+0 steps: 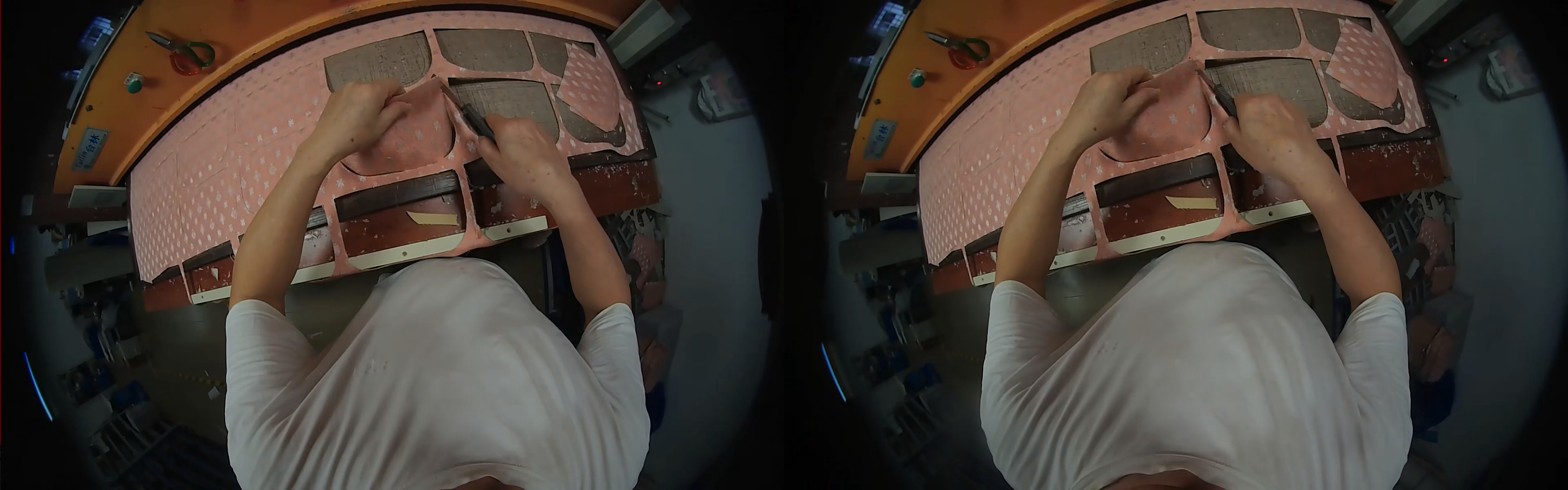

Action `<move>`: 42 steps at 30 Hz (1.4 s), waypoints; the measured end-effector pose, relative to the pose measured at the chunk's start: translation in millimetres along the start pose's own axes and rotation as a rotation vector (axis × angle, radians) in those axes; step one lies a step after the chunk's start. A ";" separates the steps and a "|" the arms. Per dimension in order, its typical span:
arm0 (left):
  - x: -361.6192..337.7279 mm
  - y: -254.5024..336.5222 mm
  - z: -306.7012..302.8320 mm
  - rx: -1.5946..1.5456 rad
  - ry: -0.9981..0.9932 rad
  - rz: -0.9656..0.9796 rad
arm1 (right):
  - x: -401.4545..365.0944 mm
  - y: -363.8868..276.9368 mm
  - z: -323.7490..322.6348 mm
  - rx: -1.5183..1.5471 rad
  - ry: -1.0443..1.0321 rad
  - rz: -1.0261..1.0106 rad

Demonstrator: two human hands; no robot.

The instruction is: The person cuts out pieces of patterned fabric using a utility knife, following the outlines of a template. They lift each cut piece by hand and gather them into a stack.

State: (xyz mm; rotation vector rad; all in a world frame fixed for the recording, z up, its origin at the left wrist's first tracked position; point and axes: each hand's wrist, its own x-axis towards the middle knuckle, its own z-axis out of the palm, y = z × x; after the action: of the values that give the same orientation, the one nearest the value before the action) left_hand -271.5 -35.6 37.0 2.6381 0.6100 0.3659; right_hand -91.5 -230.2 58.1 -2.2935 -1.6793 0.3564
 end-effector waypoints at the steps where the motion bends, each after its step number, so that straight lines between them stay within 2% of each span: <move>1: 0.6 -1.1 1.1 -0.007 0.008 0.013 | 0.7 -2.1 3.4 -0.011 0.008 0.006; 8: -0.2 -4.7 2.5 -0.020 0.022 0.042 | -0.6 -3.8 13.4 -0.111 0.080 -0.021; 11: -2.4 -1.5 1.5 -0.026 0.020 0.043 | -2.3 -1.0 17.4 -0.140 0.027 -0.014; 23: -5.0 -0.4 -2.0 -0.022 0.029 0.084 | -6.6 -10.3 23.3 -0.082 0.048 0.018; 26: -8.7 1.7 -4.6 -0.005 0.054 0.084 | -17.6 -5.1 23.1 -0.115 -0.033 0.074; 29: -12.2 3.7 -13.8 -0.047 0.076 0.056 | -29.5 -2.6 17.7 -0.023 0.022 0.109; 32: -12.9 0.7 -20.0 -0.076 0.065 0.056 | -38.7 1.2 17.7 0.197 0.040 0.131; 35: -11.8 1.1 -21.0 -0.083 0.049 0.059 | -43.0 -4.8 24.3 0.190 0.131 0.072; 39: -11.3 0.6 -19.2 -0.061 0.030 0.033 | -39.2 -2.4 26.4 0.098 0.073 0.043; 42: -15.2 -1.5 -19.6 -0.187 0.104 0.010 | -47.1 12.0 30.3 0.085 -0.026 0.048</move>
State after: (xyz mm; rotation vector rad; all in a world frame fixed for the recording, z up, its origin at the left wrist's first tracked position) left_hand -291.9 -35.0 51.2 2.4559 0.5656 0.5390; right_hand -105.5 -276.3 27.2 -2.2796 -1.5912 0.4607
